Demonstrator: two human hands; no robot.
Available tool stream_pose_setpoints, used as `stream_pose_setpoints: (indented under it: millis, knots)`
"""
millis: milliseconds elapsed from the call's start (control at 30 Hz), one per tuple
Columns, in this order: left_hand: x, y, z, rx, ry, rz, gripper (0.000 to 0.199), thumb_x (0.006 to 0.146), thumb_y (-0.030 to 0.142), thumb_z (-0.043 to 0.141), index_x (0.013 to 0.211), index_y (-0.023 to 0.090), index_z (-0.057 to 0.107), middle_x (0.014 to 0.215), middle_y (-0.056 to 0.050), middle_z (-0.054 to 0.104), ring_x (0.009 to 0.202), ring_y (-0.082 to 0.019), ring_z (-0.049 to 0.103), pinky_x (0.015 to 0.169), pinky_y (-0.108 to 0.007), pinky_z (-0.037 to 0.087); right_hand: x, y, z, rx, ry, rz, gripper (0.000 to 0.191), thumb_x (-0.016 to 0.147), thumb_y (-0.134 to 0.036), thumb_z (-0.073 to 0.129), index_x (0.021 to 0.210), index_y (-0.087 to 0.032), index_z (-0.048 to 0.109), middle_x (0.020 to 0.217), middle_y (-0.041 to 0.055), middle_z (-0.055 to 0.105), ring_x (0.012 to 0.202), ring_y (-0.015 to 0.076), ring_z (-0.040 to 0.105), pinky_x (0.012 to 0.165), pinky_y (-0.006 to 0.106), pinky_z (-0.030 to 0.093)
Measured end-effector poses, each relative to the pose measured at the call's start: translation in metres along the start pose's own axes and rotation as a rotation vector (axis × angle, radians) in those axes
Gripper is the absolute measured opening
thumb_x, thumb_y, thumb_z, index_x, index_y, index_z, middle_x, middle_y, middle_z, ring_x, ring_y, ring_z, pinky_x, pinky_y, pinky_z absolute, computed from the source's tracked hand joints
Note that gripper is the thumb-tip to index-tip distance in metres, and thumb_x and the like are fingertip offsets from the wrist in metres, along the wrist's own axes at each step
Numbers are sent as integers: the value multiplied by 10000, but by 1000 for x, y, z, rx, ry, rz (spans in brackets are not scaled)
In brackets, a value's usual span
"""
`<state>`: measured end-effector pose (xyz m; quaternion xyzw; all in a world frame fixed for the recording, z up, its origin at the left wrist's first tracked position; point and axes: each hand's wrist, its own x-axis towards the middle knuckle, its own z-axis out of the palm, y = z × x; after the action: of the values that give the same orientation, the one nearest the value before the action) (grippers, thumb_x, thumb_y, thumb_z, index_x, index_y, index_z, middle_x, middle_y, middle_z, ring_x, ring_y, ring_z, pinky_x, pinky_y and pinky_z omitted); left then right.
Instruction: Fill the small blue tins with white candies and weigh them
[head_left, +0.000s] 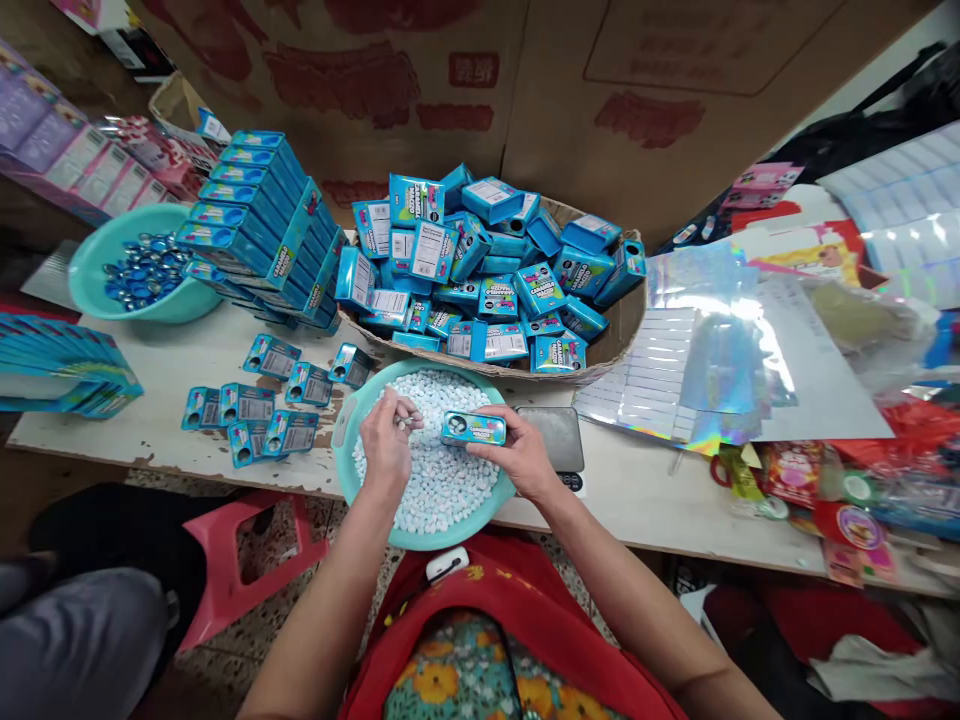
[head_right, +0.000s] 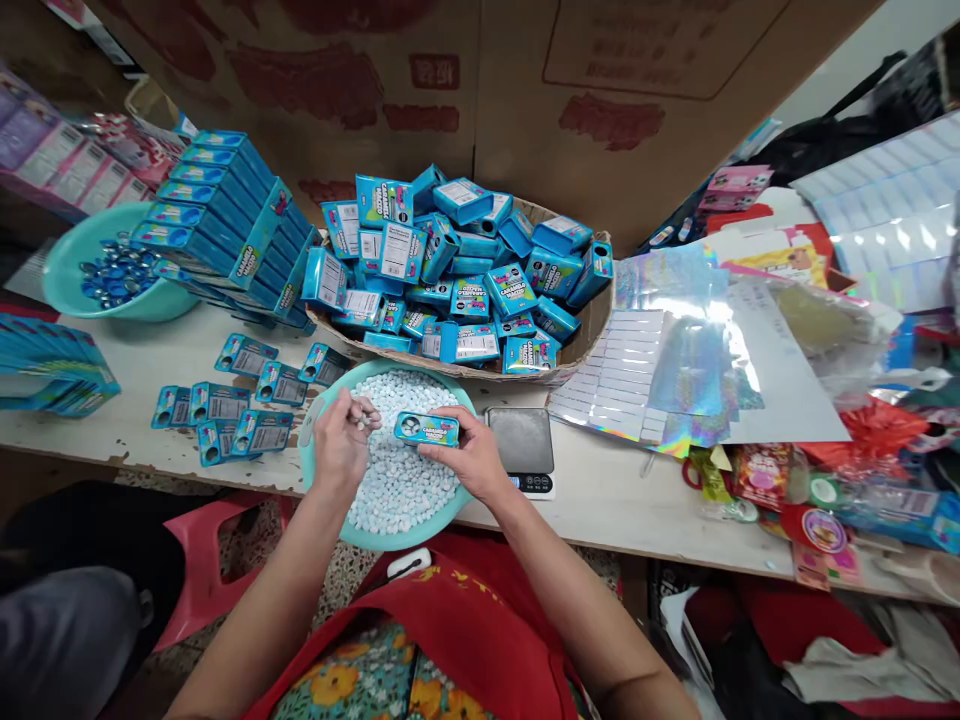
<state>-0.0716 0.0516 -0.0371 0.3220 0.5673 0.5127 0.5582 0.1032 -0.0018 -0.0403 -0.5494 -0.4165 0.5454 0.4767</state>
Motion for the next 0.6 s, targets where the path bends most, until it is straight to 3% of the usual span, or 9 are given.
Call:
stream_pose_setpoints:
  millis: [67,167,300,367,467,600]
  knots:
    - [2,-3,-5,320,-99,86,370,781,496,578,593,179,539,813,-72,630,830,-209,599,736,-333,484,-6,-2,-10,47,42,30,442,593,-346,819,979,-233,636,996,25,655,876,203,633,801,344,515]
    - [20,7,-11,750,-177,328,228,787,414,591,737,198,643,1018,-83,643,1037,-257,561,923,-393,423,-20,0,-37,149,190,58,463,608,-344,809,1013,-240,609,953,24,665,814,200,634,747,349,523]
    - [78,42,2,1118,-99,576,239,872,328,477,1030,203,606,1059,-91,617,1013,-235,567,893,-352,433,-36,19,-82,57,499,58,484,616,-347,800,1027,-223,577,906,12,634,772,168,594,705,309,493]
    - [116,55,19,1410,-98,562,288,869,317,483,1110,184,570,1093,-130,593,1054,-279,544,876,-378,431,-37,36,-98,-47,622,58,503,599,-364,804,1018,-203,577,904,13,619,779,163,575,719,305,475]
    - [166,57,47,1742,-157,432,423,804,373,588,1156,148,519,1154,-195,542,1090,-357,511,849,-426,432,-33,64,-106,-138,695,12,511,614,-391,783,1025,-182,565,938,32,608,835,182,572,792,350,466]
    - [196,44,67,1854,-140,332,614,722,385,694,1184,72,437,1170,-281,508,1091,-410,509,855,-468,424,-29,90,-97,-235,696,-66,482,679,-402,733,1055,-168,542,1021,71,587,947,213,569,907,428,442]
